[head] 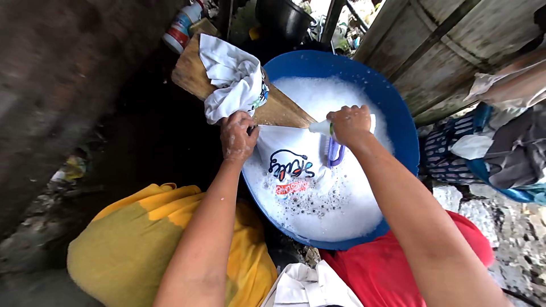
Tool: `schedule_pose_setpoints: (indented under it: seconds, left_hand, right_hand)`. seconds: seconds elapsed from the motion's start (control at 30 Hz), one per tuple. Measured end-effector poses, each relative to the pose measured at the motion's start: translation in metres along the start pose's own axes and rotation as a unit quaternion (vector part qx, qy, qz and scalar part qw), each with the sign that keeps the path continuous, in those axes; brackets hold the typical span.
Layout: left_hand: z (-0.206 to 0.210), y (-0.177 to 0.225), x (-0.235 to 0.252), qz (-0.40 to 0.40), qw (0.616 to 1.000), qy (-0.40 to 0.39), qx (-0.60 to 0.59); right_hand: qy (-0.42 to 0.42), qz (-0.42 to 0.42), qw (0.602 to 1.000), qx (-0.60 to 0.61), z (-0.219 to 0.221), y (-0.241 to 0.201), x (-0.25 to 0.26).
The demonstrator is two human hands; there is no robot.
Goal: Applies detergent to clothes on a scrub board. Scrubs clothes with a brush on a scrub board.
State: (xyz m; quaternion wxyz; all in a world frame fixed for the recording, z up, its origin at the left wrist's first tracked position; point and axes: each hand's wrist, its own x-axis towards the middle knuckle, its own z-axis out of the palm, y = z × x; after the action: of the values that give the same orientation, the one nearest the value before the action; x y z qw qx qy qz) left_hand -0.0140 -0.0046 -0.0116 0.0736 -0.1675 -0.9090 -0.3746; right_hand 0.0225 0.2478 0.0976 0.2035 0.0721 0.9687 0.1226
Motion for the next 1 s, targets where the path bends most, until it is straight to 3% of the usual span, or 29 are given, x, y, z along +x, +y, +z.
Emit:
schedule_pose_setpoints:
  seconds: [0.23, 0.4, 0.5, 0.63, 0.7, 0.8, 0.87, 1.0]
  left_hand:
    - [0.001, 0.0, 0.001, -0.001, 1.0, -0.002, 0.004]
    - [0.001, -0.001, 0.001, 0.008, 1.0, 0.0, 0.009]
    - [0.002, -0.001, 0.0, 0.021, 1.0, 0.005, 0.012]
    - [0.004, -0.005, 0.0, 0.037, 0.999, 0.006, 0.023]
    - [0.003, -0.004, 0.001, 0.036, 0.999, -0.007, 0.034]
    - [0.0, -0.005, 0.0, 0.043, 0.998, -0.034, 0.04]
    - [0.0, -0.004, -0.001, 0.046, 0.997, -0.04, 0.048]
    - [-0.001, -0.004, -0.002, 0.038, 0.996, -0.04, 0.072]
  right_hand:
    - [-0.006, 0.023, 0.998, 0.06, 0.019, 0.017, 0.0]
    - [-0.001, 0.071, 0.969, 0.237, 0.054, 0.03, 0.001]
    - [0.043, 0.081, 0.896, 0.435, 0.078, 0.038, -0.001]
    - [0.092, 0.079, 0.697, 0.706, 0.057, 0.054, -0.025]
    - [0.124, 0.073, 0.643, 0.752, 0.025, 0.079, -0.054]
    - [0.219, 0.025, 0.594, 0.774, -0.013, 0.131, -0.12]
    - [0.294, -0.002, 0.586, 0.755, -0.022, 0.172, -0.174]
    - [0.42, 0.02, 0.593, 0.687, 0.028, 0.26, -0.273]
